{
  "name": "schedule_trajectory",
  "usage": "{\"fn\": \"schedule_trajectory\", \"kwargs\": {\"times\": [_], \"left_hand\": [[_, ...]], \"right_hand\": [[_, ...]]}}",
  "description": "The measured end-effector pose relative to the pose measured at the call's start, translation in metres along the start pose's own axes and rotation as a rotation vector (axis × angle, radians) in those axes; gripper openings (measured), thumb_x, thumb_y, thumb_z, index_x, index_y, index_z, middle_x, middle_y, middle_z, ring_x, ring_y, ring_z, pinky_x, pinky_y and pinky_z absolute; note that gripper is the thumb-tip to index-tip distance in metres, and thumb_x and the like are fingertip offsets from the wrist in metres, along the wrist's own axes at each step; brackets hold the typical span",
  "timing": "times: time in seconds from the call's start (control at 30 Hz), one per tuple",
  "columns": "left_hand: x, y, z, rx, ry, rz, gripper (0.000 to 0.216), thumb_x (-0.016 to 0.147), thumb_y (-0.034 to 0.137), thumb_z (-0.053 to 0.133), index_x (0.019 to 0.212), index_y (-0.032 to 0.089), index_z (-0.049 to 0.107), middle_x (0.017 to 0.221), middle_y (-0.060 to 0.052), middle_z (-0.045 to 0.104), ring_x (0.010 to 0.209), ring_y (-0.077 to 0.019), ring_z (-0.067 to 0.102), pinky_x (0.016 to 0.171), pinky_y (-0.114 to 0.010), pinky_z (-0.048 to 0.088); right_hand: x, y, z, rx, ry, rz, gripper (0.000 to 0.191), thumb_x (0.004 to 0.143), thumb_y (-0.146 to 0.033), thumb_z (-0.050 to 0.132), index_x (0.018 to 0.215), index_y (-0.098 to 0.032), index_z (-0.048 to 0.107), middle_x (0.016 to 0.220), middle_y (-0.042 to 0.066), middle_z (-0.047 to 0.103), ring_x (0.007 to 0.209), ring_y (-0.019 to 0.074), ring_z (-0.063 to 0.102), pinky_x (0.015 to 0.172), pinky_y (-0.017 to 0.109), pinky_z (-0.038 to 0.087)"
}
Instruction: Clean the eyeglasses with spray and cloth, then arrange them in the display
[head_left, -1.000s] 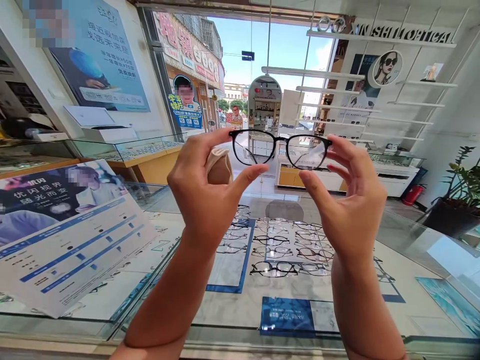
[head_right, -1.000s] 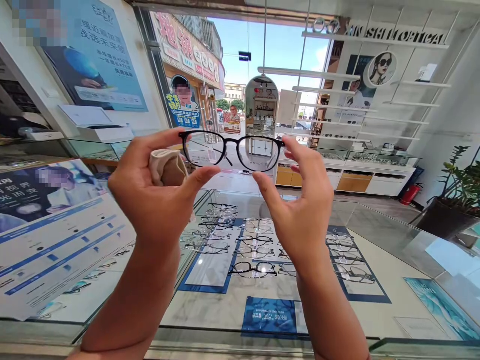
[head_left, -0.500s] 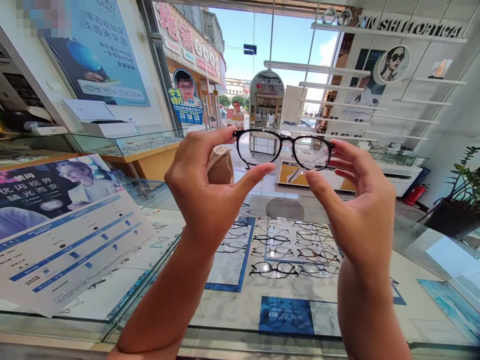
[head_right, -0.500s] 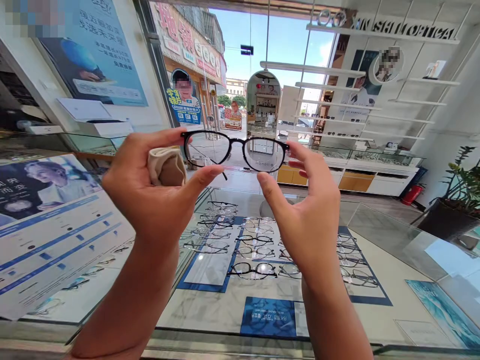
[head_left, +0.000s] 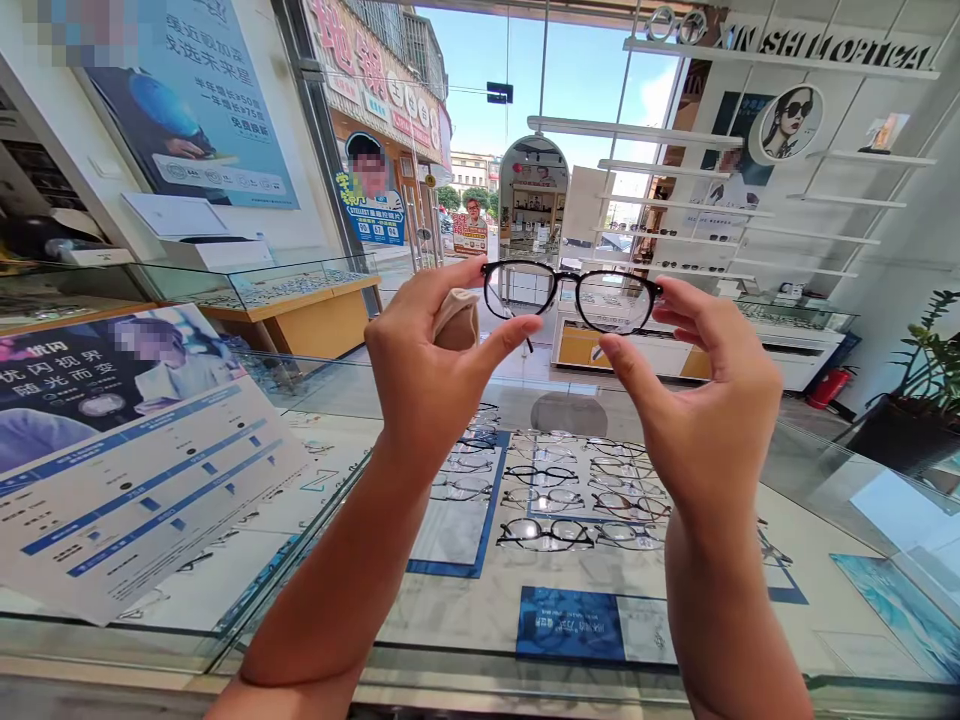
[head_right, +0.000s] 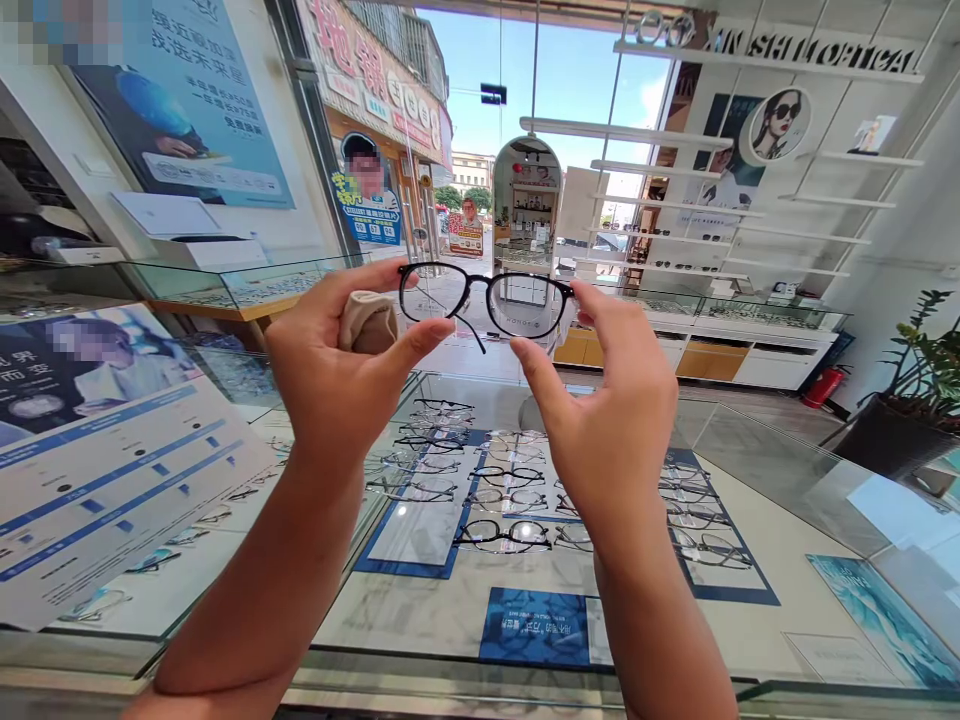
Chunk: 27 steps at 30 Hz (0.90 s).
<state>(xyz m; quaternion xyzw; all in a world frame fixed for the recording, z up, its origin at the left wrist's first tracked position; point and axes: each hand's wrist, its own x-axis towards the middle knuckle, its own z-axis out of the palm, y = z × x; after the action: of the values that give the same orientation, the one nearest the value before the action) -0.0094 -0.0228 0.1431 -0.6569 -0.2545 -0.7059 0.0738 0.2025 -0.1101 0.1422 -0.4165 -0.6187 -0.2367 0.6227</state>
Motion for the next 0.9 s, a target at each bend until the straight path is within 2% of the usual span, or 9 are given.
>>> {"fn": "schedule_trajectory", "kwargs": {"times": [0.17,0.3,0.5,0.67,0.77,0.9], "left_hand": [[0.0,-0.003,0.002,-0.016,-0.004,-0.01,0.054,0.083,0.064,0.095,0.125,0.034,0.08,0.121,-0.004,0.082,0.117,-0.0284,0.078,0.102,-0.048,0.067],[0.0,-0.007,0.003,-0.057,-0.019,-0.059,0.057,0.081,0.065,0.096,0.126,0.033,0.081,0.12,-0.005,0.084,0.109,-0.0267,0.078,0.093,-0.044,0.069],[0.003,-0.017,0.006,-0.14,-0.086,-0.119,0.064,0.08,0.069,0.095,0.129,0.031,0.08,0.119,-0.006,0.085,0.097,-0.0226,0.077,0.08,-0.038,0.066],[0.003,-0.019,0.01,-0.147,-0.098,-0.127,0.065,0.079,0.067,0.096,0.131,0.032,0.079,0.127,-0.005,0.083,0.098,-0.0229,0.077,0.082,-0.04,0.067],[0.001,-0.016,0.013,-0.136,-0.061,-0.128,0.063,0.081,0.066,0.095,0.132,0.033,0.077,0.128,-0.005,0.083,0.102,-0.0235,0.077,0.084,-0.04,0.068],[-0.004,-0.011,0.016,-0.099,0.064,-0.083,0.062,0.081,0.062,0.097,0.132,0.034,0.075,0.13,-0.005,0.08,0.119,-0.028,0.075,0.093,-0.046,0.069]], "right_hand": [[-0.001,0.0,0.002,-0.014,0.014,-0.028,0.045,0.1,-0.047,0.078,0.142,-0.032,0.071,0.128,0.008,0.078,0.116,0.0318,0.076,0.106,0.061,0.064],[0.0,-0.007,0.003,-0.023,0.058,-0.045,0.042,0.1,-0.041,0.079,0.139,-0.03,0.073,0.127,0.009,0.078,0.113,0.0314,0.076,0.101,0.06,0.066],[-0.001,-0.014,0.008,0.003,0.122,-0.118,0.043,0.102,-0.033,0.077,0.145,-0.033,0.07,0.139,0.009,0.074,0.13,0.0338,0.071,0.111,0.062,0.062],[-0.001,-0.014,0.012,-0.016,0.15,-0.212,0.05,0.101,-0.03,0.077,0.15,-0.034,0.067,0.143,0.009,0.072,0.134,0.0364,0.068,0.112,0.064,0.062],[-0.001,-0.017,0.012,-0.011,0.173,-0.228,0.049,0.1,-0.029,0.077,0.148,-0.033,0.068,0.141,0.009,0.073,0.134,0.0359,0.068,0.112,0.063,0.062],[-0.002,-0.015,0.011,0.015,0.13,-0.08,0.049,0.102,-0.033,0.074,0.15,-0.037,0.066,0.147,0.009,0.069,0.138,0.0366,0.066,0.109,0.061,0.064]]}}
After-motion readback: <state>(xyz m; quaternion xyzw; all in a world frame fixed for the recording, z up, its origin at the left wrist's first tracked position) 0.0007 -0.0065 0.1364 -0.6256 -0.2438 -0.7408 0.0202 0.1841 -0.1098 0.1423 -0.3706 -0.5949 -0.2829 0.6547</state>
